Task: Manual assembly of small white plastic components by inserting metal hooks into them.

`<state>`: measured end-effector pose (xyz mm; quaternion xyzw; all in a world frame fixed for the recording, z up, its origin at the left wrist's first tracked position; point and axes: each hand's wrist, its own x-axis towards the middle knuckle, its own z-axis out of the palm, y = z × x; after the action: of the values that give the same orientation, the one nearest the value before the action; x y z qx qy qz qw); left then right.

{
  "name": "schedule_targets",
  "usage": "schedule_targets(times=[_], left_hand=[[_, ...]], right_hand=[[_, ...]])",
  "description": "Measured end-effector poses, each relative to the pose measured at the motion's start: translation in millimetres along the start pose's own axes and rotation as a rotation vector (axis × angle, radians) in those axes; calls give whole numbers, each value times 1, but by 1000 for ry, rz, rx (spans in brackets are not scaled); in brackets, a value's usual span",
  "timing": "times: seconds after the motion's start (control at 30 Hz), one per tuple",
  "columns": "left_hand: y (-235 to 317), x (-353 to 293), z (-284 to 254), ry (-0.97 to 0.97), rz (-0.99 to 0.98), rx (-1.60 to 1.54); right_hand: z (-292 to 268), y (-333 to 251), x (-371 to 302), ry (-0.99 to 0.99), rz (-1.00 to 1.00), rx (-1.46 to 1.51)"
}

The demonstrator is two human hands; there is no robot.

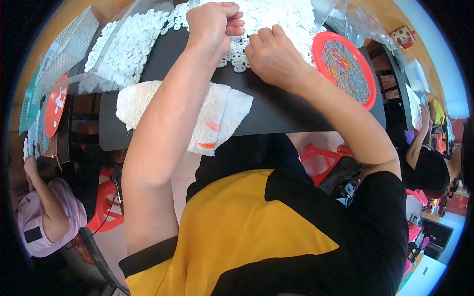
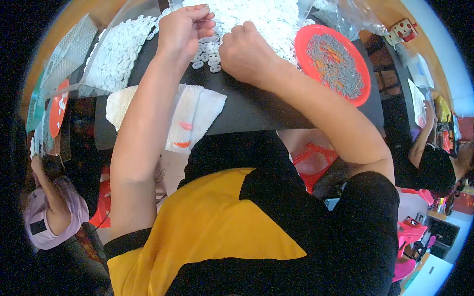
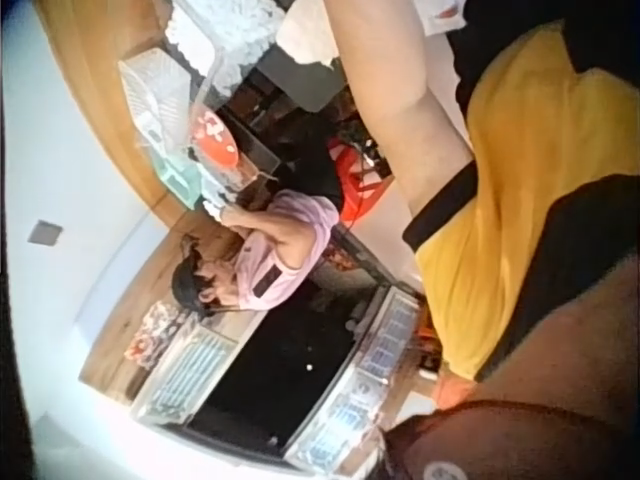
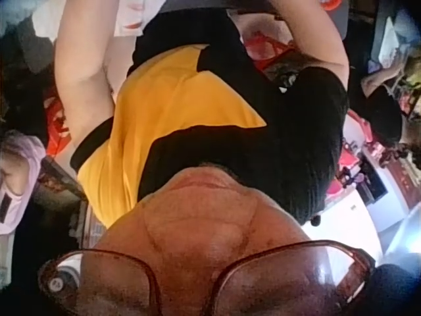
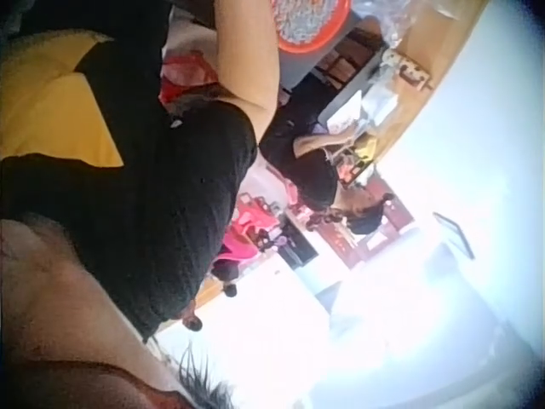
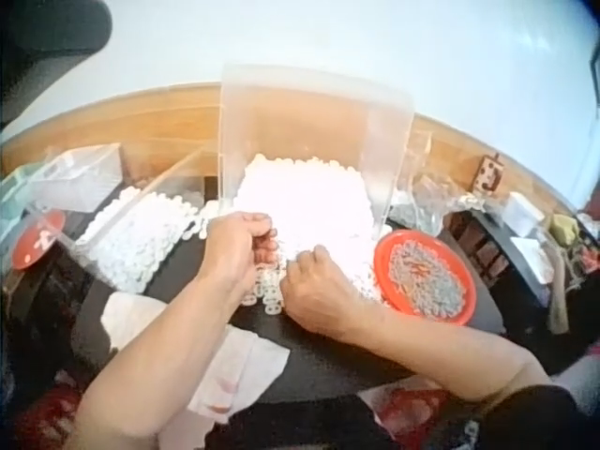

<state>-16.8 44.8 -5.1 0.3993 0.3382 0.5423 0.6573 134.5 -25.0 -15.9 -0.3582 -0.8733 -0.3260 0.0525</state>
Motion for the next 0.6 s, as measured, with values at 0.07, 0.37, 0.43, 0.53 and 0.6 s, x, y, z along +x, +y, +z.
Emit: schedule_targets(times=[0.07, 0.37, 0.43, 0.53, 0.6], left_hand=[[-4, 6, -10, 31, -17, -29], [3, 2, 0, 125, 6, -76], [1, 7, -2, 131, 18, -82], [0, 9, -1, 152, 34, -108], [-1, 18, 3, 144, 98, -88]], right_hand=[[-3, -2, 4, -22, -28, -22], [-5, 1, -3, -43, 44, 34], [-18, -1, -3, -25, 75, 66], [-53, -18, 3, -33, 87, 225], [-64, -37, 1, 0, 36, 310]])
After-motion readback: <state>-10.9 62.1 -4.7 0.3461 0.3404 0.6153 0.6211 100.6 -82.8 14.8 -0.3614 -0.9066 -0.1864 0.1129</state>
